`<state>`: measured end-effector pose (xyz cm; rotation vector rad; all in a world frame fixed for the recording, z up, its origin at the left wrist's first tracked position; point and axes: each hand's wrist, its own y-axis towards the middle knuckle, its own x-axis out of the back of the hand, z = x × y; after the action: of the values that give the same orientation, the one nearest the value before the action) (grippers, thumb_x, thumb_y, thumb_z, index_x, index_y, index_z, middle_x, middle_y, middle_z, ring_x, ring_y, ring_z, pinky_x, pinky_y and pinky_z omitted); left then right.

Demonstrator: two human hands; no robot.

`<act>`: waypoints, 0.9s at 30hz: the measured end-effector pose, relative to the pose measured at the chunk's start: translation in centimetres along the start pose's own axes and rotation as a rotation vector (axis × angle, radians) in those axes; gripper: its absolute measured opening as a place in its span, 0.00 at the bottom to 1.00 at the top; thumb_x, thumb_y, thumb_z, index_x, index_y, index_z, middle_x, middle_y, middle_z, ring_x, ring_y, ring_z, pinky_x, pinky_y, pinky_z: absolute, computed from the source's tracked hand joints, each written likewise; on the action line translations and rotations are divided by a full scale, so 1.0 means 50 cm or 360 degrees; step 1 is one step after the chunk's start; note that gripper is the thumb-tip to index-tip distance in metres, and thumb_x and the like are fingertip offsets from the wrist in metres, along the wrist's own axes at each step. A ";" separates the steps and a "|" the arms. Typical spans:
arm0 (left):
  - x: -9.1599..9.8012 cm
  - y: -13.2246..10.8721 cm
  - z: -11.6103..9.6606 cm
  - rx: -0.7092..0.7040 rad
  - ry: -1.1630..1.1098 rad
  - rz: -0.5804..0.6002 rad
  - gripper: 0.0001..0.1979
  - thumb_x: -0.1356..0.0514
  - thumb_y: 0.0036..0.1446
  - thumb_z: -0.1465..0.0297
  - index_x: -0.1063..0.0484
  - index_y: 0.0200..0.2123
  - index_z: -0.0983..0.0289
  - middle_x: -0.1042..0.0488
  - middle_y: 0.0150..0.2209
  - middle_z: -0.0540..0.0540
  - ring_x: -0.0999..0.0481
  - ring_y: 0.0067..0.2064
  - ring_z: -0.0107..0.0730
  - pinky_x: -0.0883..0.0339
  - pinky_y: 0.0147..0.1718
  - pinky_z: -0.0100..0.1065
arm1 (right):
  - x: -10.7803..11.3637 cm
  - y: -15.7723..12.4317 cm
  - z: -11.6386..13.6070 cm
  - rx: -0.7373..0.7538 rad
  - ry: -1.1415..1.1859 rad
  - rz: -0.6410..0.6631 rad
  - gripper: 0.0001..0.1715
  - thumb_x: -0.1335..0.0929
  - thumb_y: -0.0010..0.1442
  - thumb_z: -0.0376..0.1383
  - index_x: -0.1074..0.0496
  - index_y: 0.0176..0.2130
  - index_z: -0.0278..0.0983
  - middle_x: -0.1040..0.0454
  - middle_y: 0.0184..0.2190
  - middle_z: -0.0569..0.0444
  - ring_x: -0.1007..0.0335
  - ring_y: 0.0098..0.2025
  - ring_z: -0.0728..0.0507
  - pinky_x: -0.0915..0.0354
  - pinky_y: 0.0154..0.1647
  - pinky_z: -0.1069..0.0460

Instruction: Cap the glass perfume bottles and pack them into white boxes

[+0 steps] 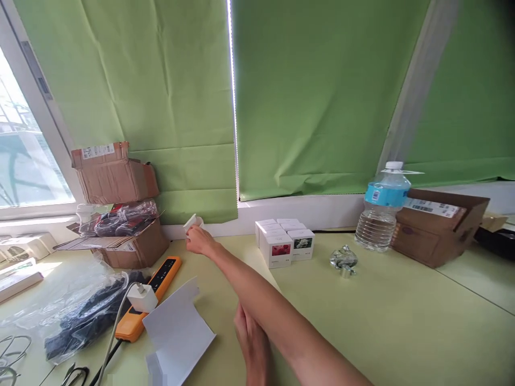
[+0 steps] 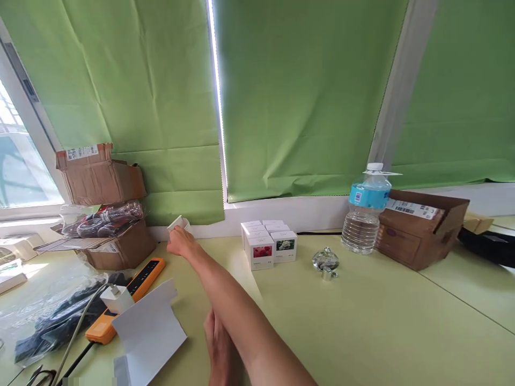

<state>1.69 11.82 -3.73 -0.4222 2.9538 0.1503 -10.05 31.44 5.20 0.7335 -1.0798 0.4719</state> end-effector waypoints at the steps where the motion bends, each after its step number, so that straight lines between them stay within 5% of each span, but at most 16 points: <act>1: -0.004 0.000 0.003 0.0005 -0.0108 -0.0062 0.23 0.58 0.61 0.45 0.42 0.29 0.57 0.44 0.24 0.48 0.42 0.25 0.33 0.44 0.24 0.34 | 0.000 -0.014 -0.003 0.0023 0.0006 0.0002 0.16 0.34 0.65 0.39 0.31 0.51 0.34 0.30 0.50 0.48 0.30 0.47 0.41 0.31 0.47 0.42; 5: -0.016 0.006 0.011 0.0034 -0.0220 -0.0174 0.23 0.54 0.61 0.47 0.47 0.25 0.58 0.51 0.22 0.45 0.49 0.23 0.28 0.50 0.23 0.31 | 0.008 -0.103 -0.023 0.0153 0.0028 0.0014 0.13 0.33 0.65 0.38 0.30 0.47 0.33 0.29 0.48 0.49 0.29 0.46 0.42 0.31 0.47 0.43; 11: -0.013 0.005 0.003 -0.0077 0.0116 -0.0238 0.15 0.48 0.62 0.55 0.39 0.31 0.60 0.42 0.24 0.47 0.40 0.25 0.29 0.44 0.26 0.31 | 0.059 -0.286 -0.066 0.0197 0.0122 -0.0166 0.15 0.41 0.67 0.29 0.26 0.42 0.34 0.28 0.48 0.47 0.29 0.47 0.43 0.34 0.49 0.48; 14: -0.015 -0.002 0.001 -0.0262 0.0368 -0.0304 0.10 0.46 0.60 0.63 0.39 0.43 0.60 0.35 0.33 0.51 0.34 0.30 0.32 0.39 0.30 0.32 | 0.110 -0.381 -0.084 0.0138 0.0183 -0.0311 0.18 0.43 0.68 0.29 0.27 0.46 0.35 0.29 0.48 0.47 0.29 0.46 0.44 0.32 0.47 0.49; 17: -0.020 -0.008 0.001 -0.0406 0.0613 -0.0345 0.22 0.44 0.58 0.64 0.45 0.54 0.60 0.37 0.50 0.61 0.31 0.35 0.34 0.35 0.33 0.35 | 0.159 -0.478 -0.084 0.0061 0.0228 -0.0423 0.17 0.43 0.68 0.32 0.27 0.45 0.36 0.29 0.47 0.48 0.29 0.44 0.44 0.31 0.44 0.49; 22: -0.018 -0.006 0.005 -0.0369 0.0817 -0.0116 0.32 0.43 0.57 0.60 0.51 0.62 0.60 0.39 0.56 0.63 0.32 0.32 0.32 0.33 0.32 0.36 | 0.207 -0.613 -0.047 0.0041 0.0609 -0.0462 0.15 0.39 0.67 0.32 0.25 0.45 0.40 0.27 0.44 0.51 0.29 0.45 0.44 0.30 0.45 0.50; 24: -0.017 -0.003 0.010 -0.0385 0.0775 0.0002 0.32 0.42 0.57 0.60 0.48 0.62 0.60 0.33 0.50 0.59 0.33 0.29 0.29 0.34 0.32 0.34 | 0.219 -0.650 -0.037 0.0030 0.0673 -0.0413 0.16 0.39 0.66 0.32 0.26 0.48 0.41 0.27 0.45 0.51 0.29 0.46 0.43 0.30 0.48 0.49; 27: -0.023 -0.005 0.014 -0.0390 0.0690 0.0416 0.22 0.40 0.56 0.59 0.34 0.52 0.62 0.28 0.33 0.51 0.35 0.26 0.28 0.38 0.27 0.29 | 0.237 -0.696 -0.034 -0.0033 0.0692 -0.0387 0.18 0.38 0.65 0.34 0.30 0.54 0.41 0.30 0.54 0.49 0.31 0.52 0.41 0.31 0.54 0.46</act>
<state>2.93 12.00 -4.26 -0.0986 3.4240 0.5160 19.22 9.10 5.00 0.6933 -0.5796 0.3873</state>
